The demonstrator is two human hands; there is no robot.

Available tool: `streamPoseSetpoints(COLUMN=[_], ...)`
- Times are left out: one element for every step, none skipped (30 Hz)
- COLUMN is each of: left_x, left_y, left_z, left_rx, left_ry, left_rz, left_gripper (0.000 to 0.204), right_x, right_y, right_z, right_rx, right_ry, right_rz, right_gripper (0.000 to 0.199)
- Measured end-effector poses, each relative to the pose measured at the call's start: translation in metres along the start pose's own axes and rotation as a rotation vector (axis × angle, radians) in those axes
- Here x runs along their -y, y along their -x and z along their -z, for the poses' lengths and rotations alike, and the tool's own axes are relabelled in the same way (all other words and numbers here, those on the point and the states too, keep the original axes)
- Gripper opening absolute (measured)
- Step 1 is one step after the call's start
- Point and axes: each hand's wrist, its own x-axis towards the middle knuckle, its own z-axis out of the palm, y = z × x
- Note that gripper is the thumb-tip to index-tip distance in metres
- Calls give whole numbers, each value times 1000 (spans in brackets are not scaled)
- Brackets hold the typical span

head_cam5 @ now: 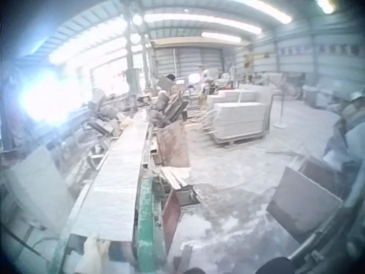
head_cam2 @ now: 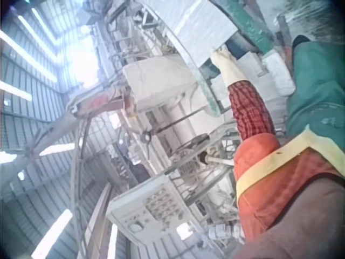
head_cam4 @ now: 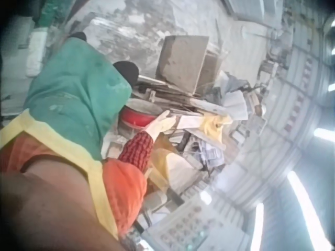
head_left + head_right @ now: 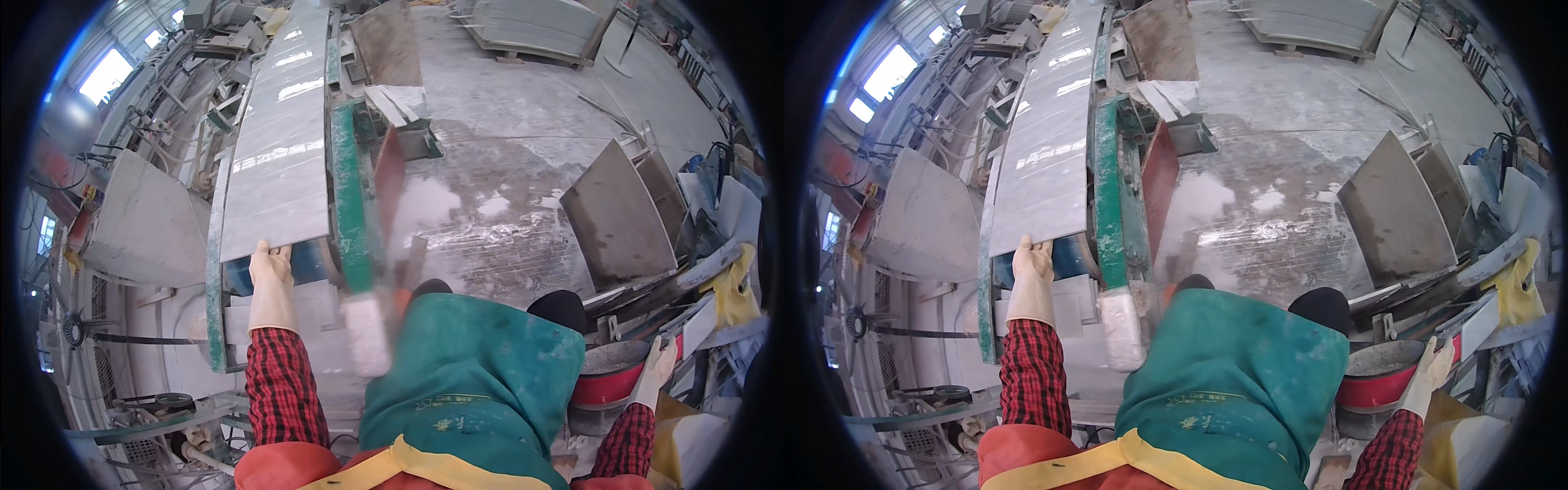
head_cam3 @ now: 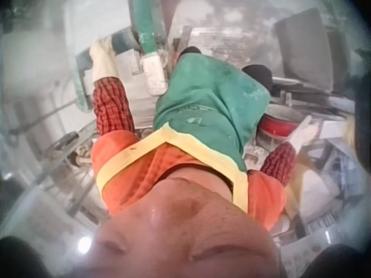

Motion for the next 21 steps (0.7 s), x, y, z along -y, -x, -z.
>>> streamPoseSetpoints(left_x=[2, 0, -1, -1, -3, -3, -3, -2, -1, -2, -6, -10, -14, -20, -28, -33, -33, -34, -34, -33, -33], left_y=[0, -1, -3, -4, -1, 1, 3, 10, 19, 27, 28, 31, 32, 27, 18, 10, 9, 8, 8, 10, 14], left_z=[0, 1, 2, 3, 0, -3, -6, -13, -22, -28, -27, -25, -24, -20, -14, -9, -9, -9, -9, -17, -19], left_rx=[-4, -9, -14, -2, -9, -17, -25, -29, -34, -39, -37, -34, -30, -74, -119, -163, -159, -154, -150, -164, -147], left_ry=[-20, -41, -62, -57, -79, -101, -122, -146, -170, -193, -257, -321, -385, -529, -674, -820, -734, -648, -561, -502, -450], left_rz=[-7, -20, -33, -23, -31, -39, -48, -34, -20, -6, -18, -29, -40, -19, 1, 21, 33, 44, 55, 89, 132], left_gripper=[35, 35, 36, 36, 36, 36, 36, 37, 38, 40, 36, 32, 29, 28, 28, 28, 29, 30, 31, 31, 31], right_x=[3, 8, 9, 6, 10, 15, 19, 17, 14, 13, 16, 21, 24, 23, 23, 21, 23, 24, 26, 23, 19], right_y=[2, 4, 5, 2, 4, 6, 7, 10, 11, 12, 14, 17, 19, 18, 19, 19, 20, 21, 22, 23, 24], right_z=[4, 8, 9, 5, 7, 11, 13, 12, 11, 11, 13, 16, 18, 19, 16, 14, 15, 15, 15, 14, 10], right_rx=[14, 32, 50, 47, 61, 75, 89, 86, 82, 79, 89, 98, 108, 98, 91, 84, 86, 89, 91, 69, 47], right_ry=[-6, -15, -24, -9, -6, -4, -1, 5, 12, 19, 9, -2, -12, -8, -5, -1, -4, -7, -10, -4, 1], right_rz=[-6, -10, -13, -26, -32, -37, -42, -46, -48, -51, -48, -45, -43, -37, -31, -25, -25, -25, -23, -20, -17], right_gripper=[56, 57, 57, 58, 58, 59, 59, 59, 59, 59, 59, 59, 59, 58, 58, 58, 58, 57, 57, 57, 57])
